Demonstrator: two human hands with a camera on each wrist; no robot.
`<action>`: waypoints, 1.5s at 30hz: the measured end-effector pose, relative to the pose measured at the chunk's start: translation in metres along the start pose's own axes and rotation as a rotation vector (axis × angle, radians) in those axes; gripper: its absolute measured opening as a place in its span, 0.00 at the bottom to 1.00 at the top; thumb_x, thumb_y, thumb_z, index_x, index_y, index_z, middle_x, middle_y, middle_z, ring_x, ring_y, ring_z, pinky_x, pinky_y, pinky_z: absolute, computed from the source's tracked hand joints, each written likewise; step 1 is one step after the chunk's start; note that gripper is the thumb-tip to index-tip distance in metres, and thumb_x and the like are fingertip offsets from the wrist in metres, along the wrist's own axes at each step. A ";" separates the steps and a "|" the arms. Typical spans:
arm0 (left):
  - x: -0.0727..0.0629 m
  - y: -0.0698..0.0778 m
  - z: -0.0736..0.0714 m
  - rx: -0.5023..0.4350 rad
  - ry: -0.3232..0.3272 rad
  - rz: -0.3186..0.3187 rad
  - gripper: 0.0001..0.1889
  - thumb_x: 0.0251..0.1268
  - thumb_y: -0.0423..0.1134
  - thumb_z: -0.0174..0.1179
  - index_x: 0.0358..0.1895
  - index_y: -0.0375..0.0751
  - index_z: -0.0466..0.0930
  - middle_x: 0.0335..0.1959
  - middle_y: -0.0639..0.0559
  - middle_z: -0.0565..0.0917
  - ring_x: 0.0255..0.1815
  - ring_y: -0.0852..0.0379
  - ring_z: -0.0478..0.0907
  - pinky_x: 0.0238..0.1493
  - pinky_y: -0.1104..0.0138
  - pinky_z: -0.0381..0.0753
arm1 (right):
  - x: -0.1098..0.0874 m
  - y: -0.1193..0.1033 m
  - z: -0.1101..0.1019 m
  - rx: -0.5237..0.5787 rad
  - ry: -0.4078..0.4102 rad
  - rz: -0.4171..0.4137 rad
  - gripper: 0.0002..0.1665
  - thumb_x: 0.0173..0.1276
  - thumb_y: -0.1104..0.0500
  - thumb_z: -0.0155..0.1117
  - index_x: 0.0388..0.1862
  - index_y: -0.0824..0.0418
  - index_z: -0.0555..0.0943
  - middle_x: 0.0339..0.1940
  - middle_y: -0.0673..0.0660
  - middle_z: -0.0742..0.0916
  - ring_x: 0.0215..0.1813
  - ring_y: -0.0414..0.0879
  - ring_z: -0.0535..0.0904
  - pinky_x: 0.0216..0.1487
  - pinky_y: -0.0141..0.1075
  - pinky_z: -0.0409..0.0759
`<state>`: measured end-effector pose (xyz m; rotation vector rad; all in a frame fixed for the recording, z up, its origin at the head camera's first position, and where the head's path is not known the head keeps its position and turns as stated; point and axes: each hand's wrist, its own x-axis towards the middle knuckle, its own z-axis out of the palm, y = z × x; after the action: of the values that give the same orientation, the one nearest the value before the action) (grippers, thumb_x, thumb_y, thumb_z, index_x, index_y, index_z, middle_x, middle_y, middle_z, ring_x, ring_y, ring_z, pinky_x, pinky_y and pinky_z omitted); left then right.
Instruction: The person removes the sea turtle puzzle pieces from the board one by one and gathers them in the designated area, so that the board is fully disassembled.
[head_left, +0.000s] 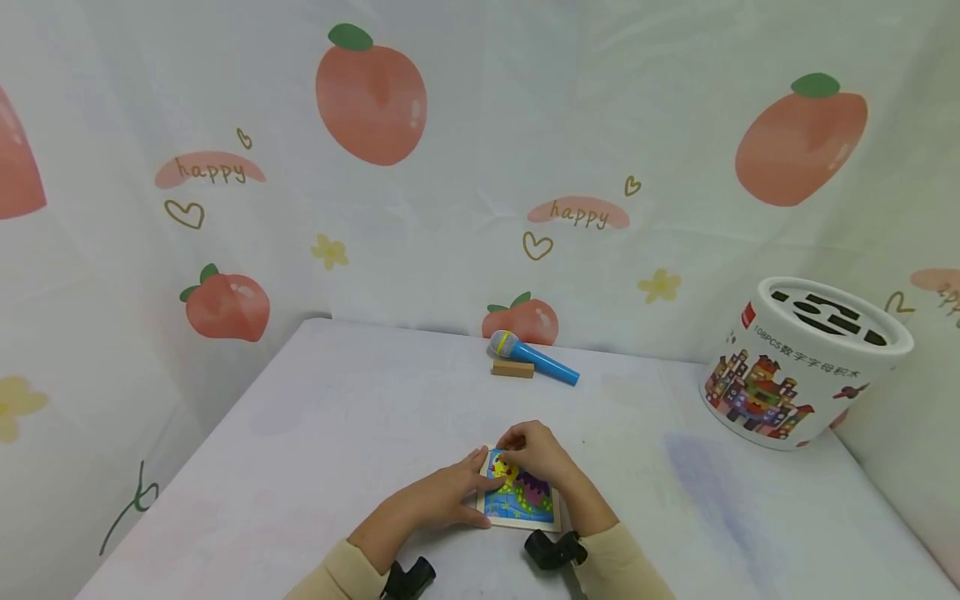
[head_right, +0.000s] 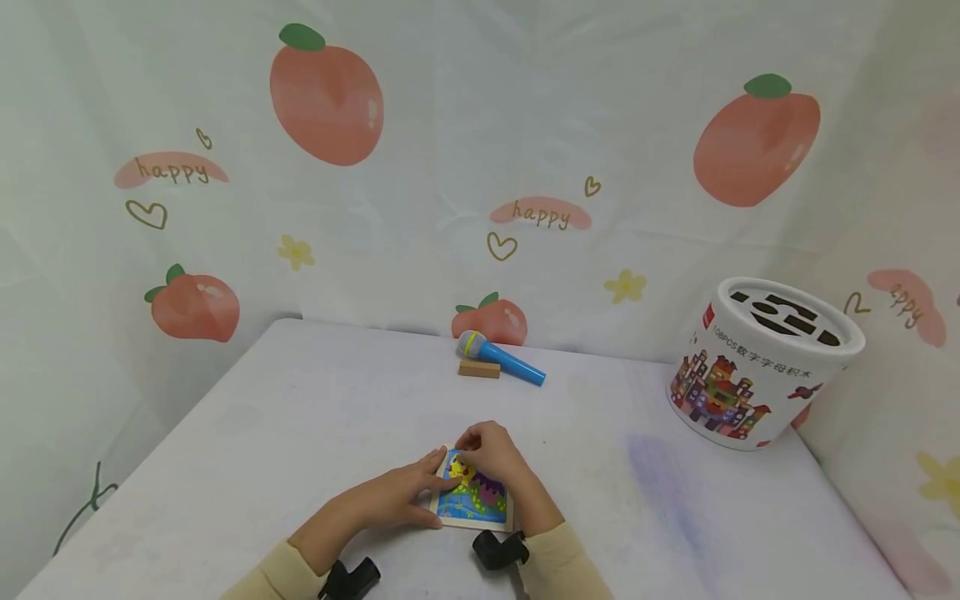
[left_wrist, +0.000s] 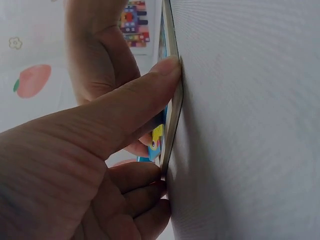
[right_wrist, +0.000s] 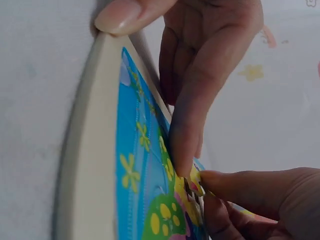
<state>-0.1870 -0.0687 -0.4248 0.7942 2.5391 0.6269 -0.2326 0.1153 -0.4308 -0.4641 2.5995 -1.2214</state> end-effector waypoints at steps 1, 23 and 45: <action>0.000 0.000 0.000 0.001 0.000 0.003 0.31 0.54 0.52 0.64 0.64 0.55 0.70 0.75 0.42 0.52 0.75 0.46 0.50 0.68 0.50 0.62 | 0.001 0.001 0.000 0.014 0.002 0.003 0.06 0.60 0.66 0.64 0.36 0.66 0.83 0.28 0.53 0.82 0.31 0.41 0.74 0.36 0.31 0.79; 0.001 -0.001 0.002 0.017 0.007 0.009 0.29 0.55 0.52 0.63 0.63 0.57 0.72 0.74 0.39 0.52 0.74 0.44 0.52 0.68 0.52 0.63 | -0.006 0.014 -0.022 0.164 -0.044 0.059 0.09 0.61 0.63 0.64 0.39 0.66 0.81 0.27 0.53 0.81 0.30 0.42 0.75 0.34 0.32 0.80; 0.001 -0.002 0.002 -0.028 -0.007 0.004 0.30 0.54 0.51 0.64 0.64 0.59 0.70 0.75 0.48 0.53 0.76 0.47 0.48 0.69 0.48 0.59 | -0.036 0.059 -0.062 0.158 0.089 0.221 0.11 0.61 0.62 0.64 0.41 0.68 0.80 0.28 0.53 0.81 0.29 0.42 0.75 0.33 0.32 0.79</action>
<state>-0.1878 -0.0693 -0.4280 0.7908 2.5177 0.6580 -0.2311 0.2078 -0.4349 -0.0918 2.5174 -1.3828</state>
